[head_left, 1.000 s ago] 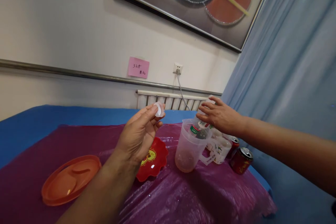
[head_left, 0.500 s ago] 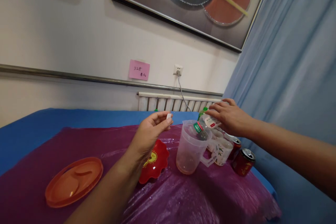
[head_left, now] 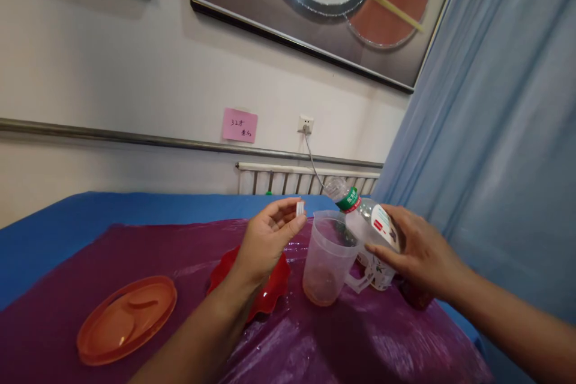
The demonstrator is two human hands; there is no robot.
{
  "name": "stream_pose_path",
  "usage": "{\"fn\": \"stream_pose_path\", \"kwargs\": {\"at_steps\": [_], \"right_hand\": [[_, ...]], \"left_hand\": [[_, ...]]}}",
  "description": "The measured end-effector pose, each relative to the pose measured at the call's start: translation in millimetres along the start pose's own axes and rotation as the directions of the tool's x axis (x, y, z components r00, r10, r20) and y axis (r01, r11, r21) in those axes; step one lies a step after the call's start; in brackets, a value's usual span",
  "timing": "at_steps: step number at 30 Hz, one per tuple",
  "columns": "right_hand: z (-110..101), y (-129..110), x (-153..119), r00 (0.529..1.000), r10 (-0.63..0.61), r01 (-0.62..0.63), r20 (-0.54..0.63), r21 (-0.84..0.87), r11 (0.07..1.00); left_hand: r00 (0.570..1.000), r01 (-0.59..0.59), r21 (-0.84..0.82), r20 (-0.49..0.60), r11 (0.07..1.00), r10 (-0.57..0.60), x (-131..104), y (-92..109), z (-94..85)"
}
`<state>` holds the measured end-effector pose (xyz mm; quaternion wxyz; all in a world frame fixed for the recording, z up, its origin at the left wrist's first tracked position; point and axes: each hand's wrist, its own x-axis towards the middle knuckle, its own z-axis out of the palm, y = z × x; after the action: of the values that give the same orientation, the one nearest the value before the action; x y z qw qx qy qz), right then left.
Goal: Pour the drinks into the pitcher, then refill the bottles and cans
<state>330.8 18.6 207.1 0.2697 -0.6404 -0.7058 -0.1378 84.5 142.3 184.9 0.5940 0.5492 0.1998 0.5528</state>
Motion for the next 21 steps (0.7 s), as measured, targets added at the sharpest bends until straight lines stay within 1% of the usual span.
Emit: {"fn": "stream_pose_path", "kwargs": {"at_steps": [3, 6, 8, 12, 14, 17, 21], "right_hand": [[9, -23, -34, 0.997, -0.052, 0.058, -0.052, 0.128, 0.990], [28, -35, -62, 0.996, -0.031, 0.049, -0.085, 0.209, 0.977], [44, -37, -76, 0.992, 0.005, 0.024, -0.129, 0.226, 0.974], [75, -33, -95, 0.970, 0.022, 0.017, -0.240, 0.160, 0.987], [87, -31, -102, 0.962, 0.022, 0.007, -0.271, 0.107, 0.994], [97, -31, -111, 0.953, 0.037, -0.027, -0.302, 0.040, 0.999], [102, -31, -116, 0.952, 0.058, -0.052, -0.300, 0.029, 0.998]], "left_hand": [[0.998, -0.048, -0.034, 0.041, 0.998, 0.050, -11, 10, 3.9], [0.981, -0.028, 0.002, 0.192, 1.000, 0.027, -21, 19, 6.6], [0.961, -0.029, 0.101, 0.277, 0.994, 0.000, -26, 21, 7.9], [0.941, -0.105, 0.329, 0.339, 0.938, -0.014, -28, 20, 10.3], [0.920, -0.173, 0.415, 0.391, 0.893, -0.004, -27, 20, 11.5], [0.886, -0.284, 0.507, 0.463, 0.814, 0.021, -27, 21, 13.4], [0.863, -0.349, 0.537, 0.503, 0.768, 0.041, -28, 22, 15.3]]}}
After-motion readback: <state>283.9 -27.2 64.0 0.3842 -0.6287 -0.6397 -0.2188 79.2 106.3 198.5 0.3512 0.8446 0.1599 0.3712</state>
